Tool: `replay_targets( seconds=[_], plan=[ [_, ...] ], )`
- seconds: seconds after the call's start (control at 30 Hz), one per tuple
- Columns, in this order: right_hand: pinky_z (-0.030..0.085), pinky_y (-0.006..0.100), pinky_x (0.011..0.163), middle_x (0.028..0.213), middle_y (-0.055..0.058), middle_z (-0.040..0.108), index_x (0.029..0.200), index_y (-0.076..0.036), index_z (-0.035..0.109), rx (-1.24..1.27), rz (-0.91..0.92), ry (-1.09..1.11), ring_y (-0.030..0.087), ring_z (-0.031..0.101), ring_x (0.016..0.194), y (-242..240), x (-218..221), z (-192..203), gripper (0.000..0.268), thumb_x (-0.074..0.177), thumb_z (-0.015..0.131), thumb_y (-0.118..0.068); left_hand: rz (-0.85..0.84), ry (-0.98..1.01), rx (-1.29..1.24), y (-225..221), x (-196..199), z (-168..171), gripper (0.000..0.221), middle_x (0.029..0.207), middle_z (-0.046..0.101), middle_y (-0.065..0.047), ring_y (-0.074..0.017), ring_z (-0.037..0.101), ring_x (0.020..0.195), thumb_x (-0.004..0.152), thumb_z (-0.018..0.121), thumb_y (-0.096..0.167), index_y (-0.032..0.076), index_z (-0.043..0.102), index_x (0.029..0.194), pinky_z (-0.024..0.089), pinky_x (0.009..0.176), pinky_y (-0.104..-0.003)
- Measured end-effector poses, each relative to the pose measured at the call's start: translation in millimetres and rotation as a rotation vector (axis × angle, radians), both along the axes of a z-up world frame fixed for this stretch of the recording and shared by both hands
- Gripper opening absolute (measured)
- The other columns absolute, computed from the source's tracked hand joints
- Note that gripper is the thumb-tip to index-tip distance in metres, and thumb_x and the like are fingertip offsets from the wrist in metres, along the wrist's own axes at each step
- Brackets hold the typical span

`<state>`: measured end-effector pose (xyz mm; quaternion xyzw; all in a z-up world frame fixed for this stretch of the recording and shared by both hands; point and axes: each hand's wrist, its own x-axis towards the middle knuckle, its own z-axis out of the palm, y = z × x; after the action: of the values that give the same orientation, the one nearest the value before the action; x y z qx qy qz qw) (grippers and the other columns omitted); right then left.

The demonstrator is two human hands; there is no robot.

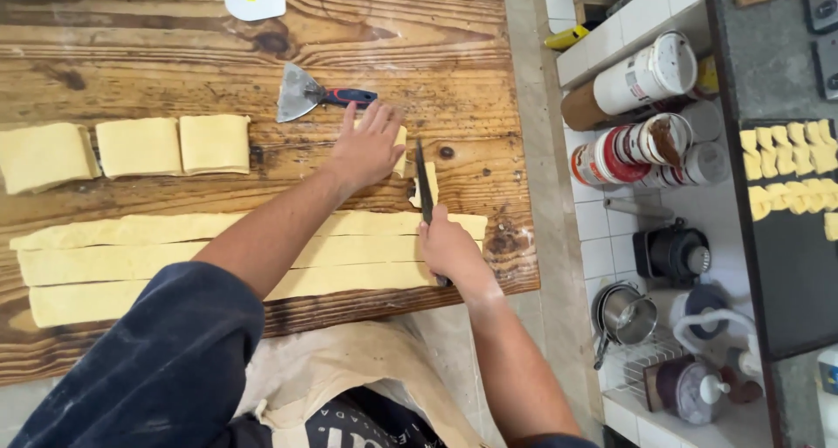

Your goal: The person cuts a large sheet of dough into strips and then into smaller rectangular pieces using a knife, subsequently shaping some pieces into twists and arranging them on a baking sheet.

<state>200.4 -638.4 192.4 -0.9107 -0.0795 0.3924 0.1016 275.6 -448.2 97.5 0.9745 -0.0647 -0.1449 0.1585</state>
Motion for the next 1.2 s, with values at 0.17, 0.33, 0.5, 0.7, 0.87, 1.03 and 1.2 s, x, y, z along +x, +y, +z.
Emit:
replay_targets(
  seconds=[0.17,0.33,0.5,0.7,0.87,1.03,1.2],
  plan=[
    [0.058,0.051,0.072,0.064,0.010,0.070,0.112,-0.008,0.048,0.082,-0.225,-0.104,0.039,0.076,0.071,-22,-10,8,0.033,0.106,0.033,-0.037,-0.207,0.037,0.010,-28,-2,-4,0.076,0.163,0.029,-0.004,-0.0225,0.014,0.158,0.104,0.020,0.071,0.018,0.042,0.154,0.000,0.128,-0.060],
    [0.057,0.051,0.071,0.068,0.017,0.071,0.111,-0.007,0.049,0.225,-0.467,-0.205,0.037,0.075,0.068,-44,-17,10,0.033,0.106,0.039,-0.037,-0.084,0.060,-0.204,-66,-8,-34,0.088,0.156,0.036,-0.004,-0.0194,0.023,0.153,0.098,0.030,0.082,0.014,0.045,0.151,0.006,0.129,-0.057],
    [0.056,0.056,0.083,0.084,0.023,0.072,0.115,-0.009,0.053,0.046,-0.366,-0.388,0.045,0.074,0.087,-103,-1,-45,0.031,0.105,0.043,-0.036,-0.033,-0.060,-0.328,-78,-6,-38,0.035,0.116,0.063,-0.009,-0.0285,0.060,0.122,0.096,0.062,0.036,0.014,0.056,0.123,0.039,0.107,-0.056],
    [0.049,0.054,0.095,0.116,0.029,0.067,0.128,-0.001,0.060,0.236,-0.167,-0.657,0.048,0.063,0.113,-158,32,-108,0.038,0.105,0.053,-0.029,0.354,-0.025,-1.063,-19,-92,10,0.050,0.111,0.066,-0.019,-0.0321,0.061,0.102,0.088,0.073,0.016,0.003,0.057,0.134,0.053,0.085,-0.045],
    [0.048,0.051,0.095,0.111,0.016,0.072,0.127,-0.017,0.070,0.355,0.029,-1.109,0.041,0.065,0.105,-183,134,-210,0.052,0.079,0.078,-0.035,0.718,0.015,-1.439,49,-226,71,0.049,0.127,0.061,-0.006,-0.0153,0.065,0.094,0.090,0.068,0.010,0.006,0.055,0.137,0.065,0.077,-0.032],
    [0.052,0.045,0.099,0.115,0.016,0.076,0.134,-0.015,0.069,0.207,0.085,-0.890,0.035,0.069,0.110,-125,187,-186,0.064,0.080,0.072,-0.049,1.408,-0.107,-1.577,67,-331,84,0.019,0.075,0.047,-0.008,-0.0213,0.059,0.068,0.093,0.074,-0.007,0.003,0.063,0.106,0.067,0.074,-0.034],
    [0.056,0.040,0.094,0.118,0.016,0.075,0.137,-0.011,0.066,0.623,-0.064,-0.382,0.028,0.070,0.110,-22,111,-188,0.058,0.083,0.070,-0.031,1.420,-0.375,-1.627,62,-333,55,0.024,0.080,0.070,-0.012,-0.0188,0.063,0.070,0.085,0.081,-0.005,0.005,0.070,0.103,0.055,0.072,-0.031]
  ],
)
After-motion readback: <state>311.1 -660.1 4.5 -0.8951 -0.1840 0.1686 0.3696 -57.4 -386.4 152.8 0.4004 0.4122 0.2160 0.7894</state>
